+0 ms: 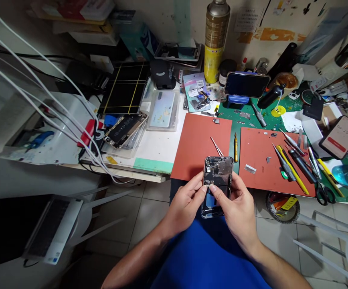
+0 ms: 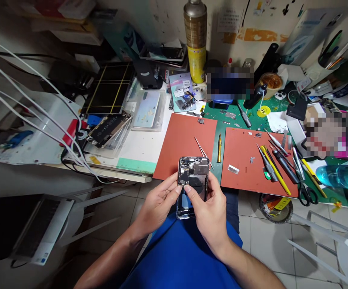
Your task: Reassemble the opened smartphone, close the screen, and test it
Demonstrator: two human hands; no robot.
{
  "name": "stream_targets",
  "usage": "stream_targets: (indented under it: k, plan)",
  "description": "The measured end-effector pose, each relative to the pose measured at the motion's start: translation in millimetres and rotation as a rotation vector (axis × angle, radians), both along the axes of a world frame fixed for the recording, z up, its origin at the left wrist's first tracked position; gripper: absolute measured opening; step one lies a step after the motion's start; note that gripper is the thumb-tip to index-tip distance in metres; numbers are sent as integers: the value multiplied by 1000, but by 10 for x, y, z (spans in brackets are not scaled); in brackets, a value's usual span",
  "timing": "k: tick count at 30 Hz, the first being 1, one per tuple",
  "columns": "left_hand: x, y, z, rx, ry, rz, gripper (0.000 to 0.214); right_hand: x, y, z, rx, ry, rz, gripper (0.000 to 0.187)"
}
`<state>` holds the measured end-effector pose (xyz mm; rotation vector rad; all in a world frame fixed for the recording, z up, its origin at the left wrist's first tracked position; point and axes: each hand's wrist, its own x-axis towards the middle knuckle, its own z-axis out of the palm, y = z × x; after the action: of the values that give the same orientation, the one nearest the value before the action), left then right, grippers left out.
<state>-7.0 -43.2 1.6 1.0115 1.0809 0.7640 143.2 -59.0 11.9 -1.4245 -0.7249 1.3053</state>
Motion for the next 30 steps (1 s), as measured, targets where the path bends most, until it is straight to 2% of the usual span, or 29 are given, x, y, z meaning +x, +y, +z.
stream_targets:
  k: [6,12,17,30]
  plan:
    - [-9,25,34,-1,-44,11,63,-5,-3,39,6,24,8,48]
    - [-19,-15,-20,50,60,2,60,-6,1,46,19,25,5,48]
    - [1,-23,-19,66,40,-17,59,2,-3,5,-6,-14,-16,52]
    - [36,-25,2,29,52,-10,60,-5,-4,0,-31,-34,-13,47]
